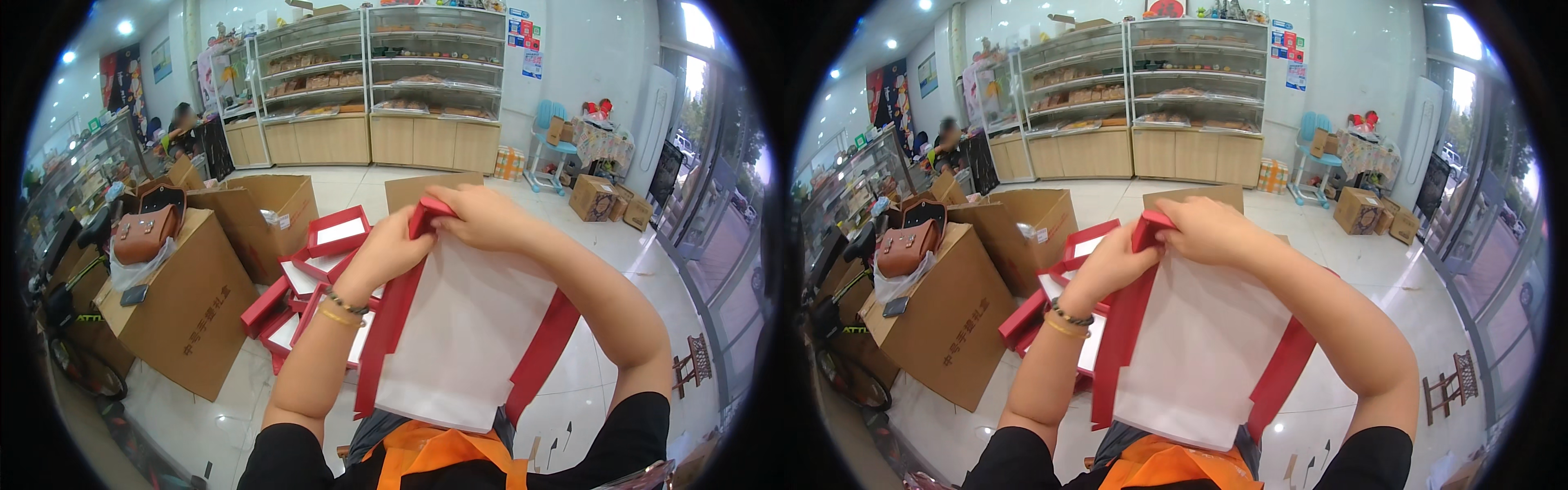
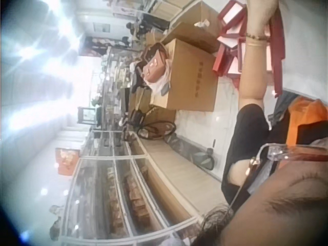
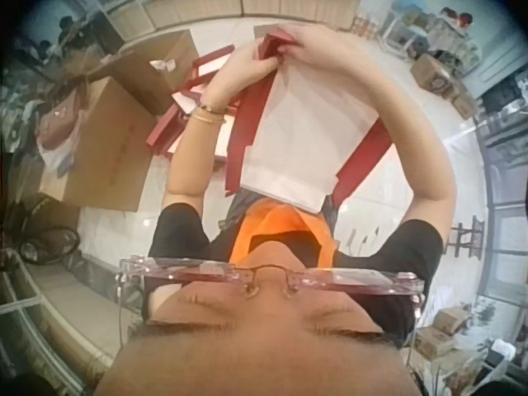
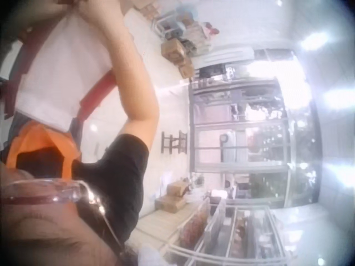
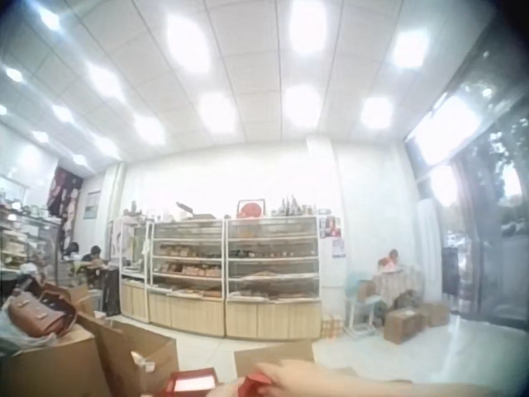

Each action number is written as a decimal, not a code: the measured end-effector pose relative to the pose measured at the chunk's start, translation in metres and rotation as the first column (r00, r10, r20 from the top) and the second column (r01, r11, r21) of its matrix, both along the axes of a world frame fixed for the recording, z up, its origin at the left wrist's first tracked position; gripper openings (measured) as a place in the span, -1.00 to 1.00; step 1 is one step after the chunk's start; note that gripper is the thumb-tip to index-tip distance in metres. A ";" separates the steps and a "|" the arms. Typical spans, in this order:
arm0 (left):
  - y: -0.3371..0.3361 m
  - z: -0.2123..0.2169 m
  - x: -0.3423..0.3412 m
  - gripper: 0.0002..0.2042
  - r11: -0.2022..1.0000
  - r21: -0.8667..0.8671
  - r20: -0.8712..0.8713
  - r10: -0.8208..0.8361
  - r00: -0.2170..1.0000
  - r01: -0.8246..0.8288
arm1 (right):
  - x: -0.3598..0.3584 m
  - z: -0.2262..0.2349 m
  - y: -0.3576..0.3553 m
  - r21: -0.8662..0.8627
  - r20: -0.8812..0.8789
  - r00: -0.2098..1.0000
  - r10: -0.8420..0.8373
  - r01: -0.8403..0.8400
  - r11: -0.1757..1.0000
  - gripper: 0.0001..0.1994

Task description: The person assembles red and white cardboard boxes by folding and interlocking the pieces. They repeatedly pick up flat components, fold the sides, and snap them together to form box shapes.

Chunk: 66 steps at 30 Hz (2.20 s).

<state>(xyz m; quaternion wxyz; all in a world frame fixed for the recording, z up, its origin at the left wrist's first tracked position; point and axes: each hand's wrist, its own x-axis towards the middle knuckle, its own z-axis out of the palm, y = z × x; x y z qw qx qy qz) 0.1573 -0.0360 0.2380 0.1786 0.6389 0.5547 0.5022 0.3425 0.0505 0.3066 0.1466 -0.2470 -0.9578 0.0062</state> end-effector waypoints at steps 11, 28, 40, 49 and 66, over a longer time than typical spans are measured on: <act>0.000 -0.013 0.013 -0.68 0.975 -0.174 -0.195 0.105 0.975 -0.140 | -0.012 -0.054 0.008 0.247 -0.060 0.990 -0.127 0.138 0.959 -0.86; 0.018 -0.099 0.037 -0.32 0.914 -0.010 -0.308 0.382 0.871 -0.405 | -0.004 -0.099 0.055 0.288 -0.013 0.995 -0.097 0.097 0.953 -0.75; 0.054 -0.061 0.024 -0.49 0.927 0.279 -0.523 0.364 0.771 -0.249 | -0.002 -0.071 0.036 0.238 0.019 0.999 -0.045 0.040 0.970 -0.70; 0.038 -0.055 0.028 -0.48 0.933 0.258 -0.380 0.337 0.862 -0.251 | -0.005 -0.076 0.032 0.058 -0.110 0.969 -0.223 0.231 0.971 -0.74; 0.007 -0.133 0.034 -0.66 0.966 -0.199 -0.027 0.162 0.986 -0.164 | -0.001 -0.067 0.038 0.064 0.052 0.935 -0.351 0.348 0.935 -0.71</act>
